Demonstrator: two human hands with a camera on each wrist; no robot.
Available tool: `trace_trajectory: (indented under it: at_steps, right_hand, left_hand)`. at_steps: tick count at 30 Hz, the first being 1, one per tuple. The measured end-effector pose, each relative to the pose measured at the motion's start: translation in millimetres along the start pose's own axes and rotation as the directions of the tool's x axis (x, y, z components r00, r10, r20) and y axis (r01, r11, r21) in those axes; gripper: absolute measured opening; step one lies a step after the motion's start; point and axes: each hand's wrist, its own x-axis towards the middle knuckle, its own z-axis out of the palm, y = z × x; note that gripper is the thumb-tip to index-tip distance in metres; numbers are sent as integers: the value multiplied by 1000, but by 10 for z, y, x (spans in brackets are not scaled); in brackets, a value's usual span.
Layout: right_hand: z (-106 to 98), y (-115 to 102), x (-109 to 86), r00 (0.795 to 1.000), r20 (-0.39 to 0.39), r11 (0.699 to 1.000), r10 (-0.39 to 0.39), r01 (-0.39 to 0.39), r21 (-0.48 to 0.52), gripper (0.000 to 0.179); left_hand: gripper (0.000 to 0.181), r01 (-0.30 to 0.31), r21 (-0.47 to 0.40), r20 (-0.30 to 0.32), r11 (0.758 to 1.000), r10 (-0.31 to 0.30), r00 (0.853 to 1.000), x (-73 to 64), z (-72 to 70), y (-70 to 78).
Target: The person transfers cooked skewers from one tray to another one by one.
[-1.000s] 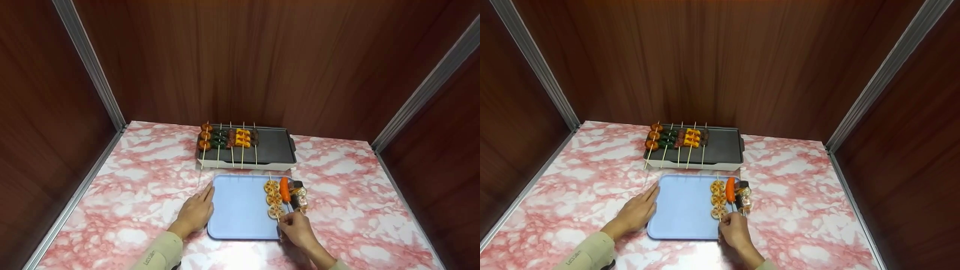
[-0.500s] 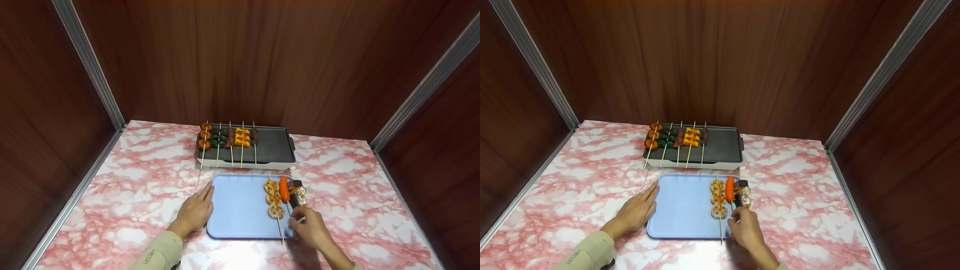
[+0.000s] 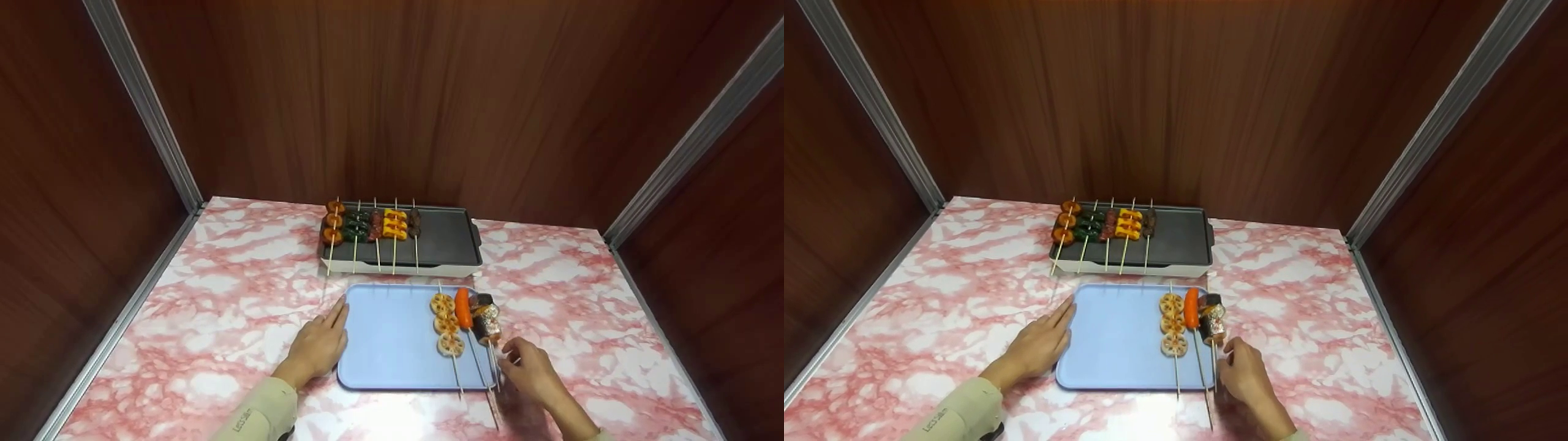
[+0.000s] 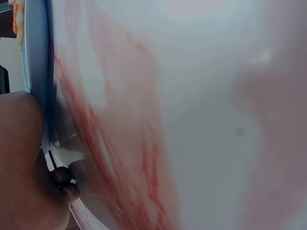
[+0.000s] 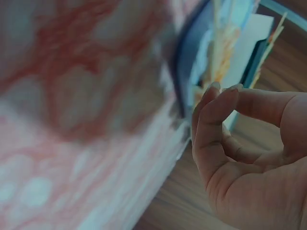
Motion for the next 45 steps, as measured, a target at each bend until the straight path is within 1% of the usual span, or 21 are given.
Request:
trace_trajectory:
  at_steps: [3, 7, 10, 13, 16, 18, 20, 22, 23, 24, 25, 27, 29, 30, 31, 33, 35, 38, 40, 42, 45]
  right_hand:
    - [5, 105, 23, 999, 42, 1000, -9, 9, 6, 11]
    - [6, 231, 64, 991, 110, 996, -81, 76, 55, 7]
    - [2, 296, 101, 983, 140, 990, -118, 105, 97, 5]
    - [3, 344, 154, 979, 165, 986, -123, 102, 130, 5]
    - [4, 400, 219, 965, 228, 976, -133, 88, 197, 7]
    - [3, 445, 258, 949, 287, 960, -133, 51, 277, 10]
    - [2, 490, 283, 931, 339, 932, -137, 4, 364, 13]
    - [17, 530, 301, 917, 373, 899, -141, -40, 437, 17]
    - [32, 548, 305, 912, 385, 882, -143, -60, 468, 18]
    - [51, 563, 305, 908, 392, 868, -145, -74, 492, 19]
    - [69, 572, 301, 908, 393, 858, -148, -79, 507, 19]
    - [97, 589, 282, 910, 388, 848, -145, -88, 523, 19]
    - [122, 610, 254, 916, 377, 840, -136, -95, 535, 18]
    - [133, 618, 238, 920, 370, 839, -129, -98, 536, 19]
    - [143, 625, 221, 924, 363, 836, -123, -101, 539, 19]
    - [169, 649, 197, 928, 356, 831, -112, -109, 546, 20]
    - [188, 657, 177, 930, 353, 828, -104, -116, 549, 21]
    - [195, 656, 172, 930, 353, 826, -101, -119, 551, 21]
    - [183, 647, 185, 932, 347, 824, -99, -118, 554, 20]
    - [166, 638, 205, 936, 339, 824, -96, -116, 554, 19]
    - [145, 629, 234, 941, 327, 829, -88, -113, 547, 19]
  left_hand:
    - [56, 2, -9, 3, 1000, -2, 1000, 14, 11, 21]
    - [56, 6, -26, 8, 1000, -6, 1000, 30, 25, 43]
    - [56, 3, -34, 6, 999, -3, 1000, 42, 32, 53]
    - [56, 0, -34, 4, 999, 0, 1000, 50, 42, 50]
    - [56, 7, -51, 18, 999, -6, 1000, 49, 30, 45]
    - [58, 23, -84, 43, 996, -20, 999, 50, -6, 50]
    - [59, 53, -130, 90, 990, -42, 995, 61, -94, 76]
    - [60, 91, -165, 137, 982, -69, 988, 89, -220, 120]
    - [60, 111, -168, 154, 979, -86, 984, 110, -282, 151]
    - [59, 127, -173, 161, 977, -99, 982, 135, -356, 196]
    - [57, 128, -167, 151, 978, -102, 983, 169, -423, 249]
    - [50, 101, -162, 89, 982, -88, 992, 271, -533, 385]
    - [41, 50, -170, 2, 984, -51, 999, 392, -621, 549]
    - [38, 22, -183, -37, 983, -29, 999, 463, -664, 637]
    - [34, -6, -200, -66, 980, -8, 998, 537, -704, 725]
    - [30, -38, -248, -88, 968, 17, 996, 693, -780, 888]
    - [29, -41, -294, -73, 955, 20, 997, 861, -848, 1026]
    - [31, 0, -355, -23, 935, -9, 1000, 1140, -923, 1163]
    - [33, 32, -386, -4, 922, -36, 999, 1332, -954, 1207]
    - [35, 75, -415, 13, 907, -76, 997, 1511, -966, 1220]
    - [35, 160, -443, 58, 882, -149, 987, 1732, -966, 1217]
